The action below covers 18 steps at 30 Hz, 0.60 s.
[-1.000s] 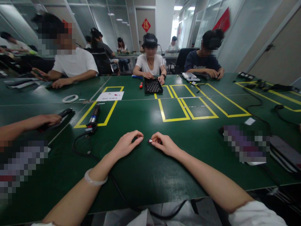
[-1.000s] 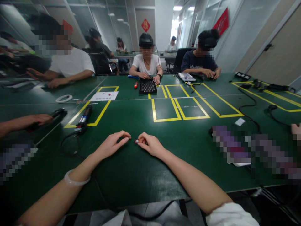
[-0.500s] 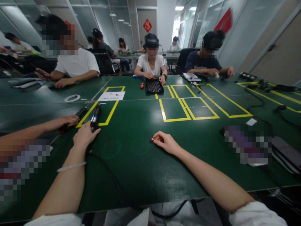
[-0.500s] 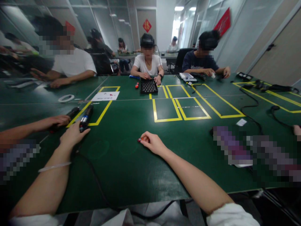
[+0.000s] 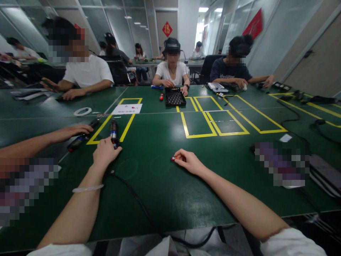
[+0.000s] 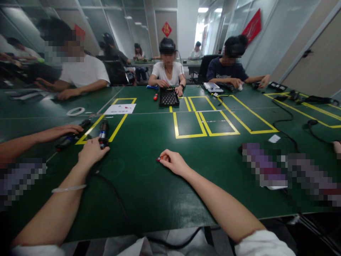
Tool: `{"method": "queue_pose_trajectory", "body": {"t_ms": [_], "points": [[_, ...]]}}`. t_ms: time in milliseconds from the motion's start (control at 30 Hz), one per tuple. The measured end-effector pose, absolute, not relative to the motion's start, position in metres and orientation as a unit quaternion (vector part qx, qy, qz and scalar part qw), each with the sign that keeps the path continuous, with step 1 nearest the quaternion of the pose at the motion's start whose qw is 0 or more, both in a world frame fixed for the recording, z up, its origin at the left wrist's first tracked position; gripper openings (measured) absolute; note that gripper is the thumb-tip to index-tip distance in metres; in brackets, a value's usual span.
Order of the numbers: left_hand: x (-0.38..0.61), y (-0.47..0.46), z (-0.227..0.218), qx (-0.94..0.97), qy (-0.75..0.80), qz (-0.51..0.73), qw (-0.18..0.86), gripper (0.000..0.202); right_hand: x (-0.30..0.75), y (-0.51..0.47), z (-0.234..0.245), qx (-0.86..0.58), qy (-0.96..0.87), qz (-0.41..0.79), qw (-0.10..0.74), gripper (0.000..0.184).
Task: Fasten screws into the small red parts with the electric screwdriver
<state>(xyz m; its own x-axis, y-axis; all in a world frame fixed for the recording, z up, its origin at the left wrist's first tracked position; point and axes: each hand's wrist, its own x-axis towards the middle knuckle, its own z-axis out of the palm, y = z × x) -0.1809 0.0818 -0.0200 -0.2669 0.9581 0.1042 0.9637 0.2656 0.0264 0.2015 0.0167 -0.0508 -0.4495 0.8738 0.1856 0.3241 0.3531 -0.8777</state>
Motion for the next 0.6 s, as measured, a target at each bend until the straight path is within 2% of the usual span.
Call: {"method": "queue_pose_trajectory", "body": {"t_ms": [267, 600], "points": [[-0.121, 0.065, -0.022, -0.641, -0.765, -0.054, 0.047, 0.061, 0.201, 0.017, -0.051, -0.393, -0.752, 0.404, 0.34, 0.013], [-0.039, 0.025, -0.023, -0.791, -0.603, -0.103, 0.016, 0.058, 0.2, 0.017, -0.051, -0.397, -0.744, 0.407, 0.351, 0.015]]}}
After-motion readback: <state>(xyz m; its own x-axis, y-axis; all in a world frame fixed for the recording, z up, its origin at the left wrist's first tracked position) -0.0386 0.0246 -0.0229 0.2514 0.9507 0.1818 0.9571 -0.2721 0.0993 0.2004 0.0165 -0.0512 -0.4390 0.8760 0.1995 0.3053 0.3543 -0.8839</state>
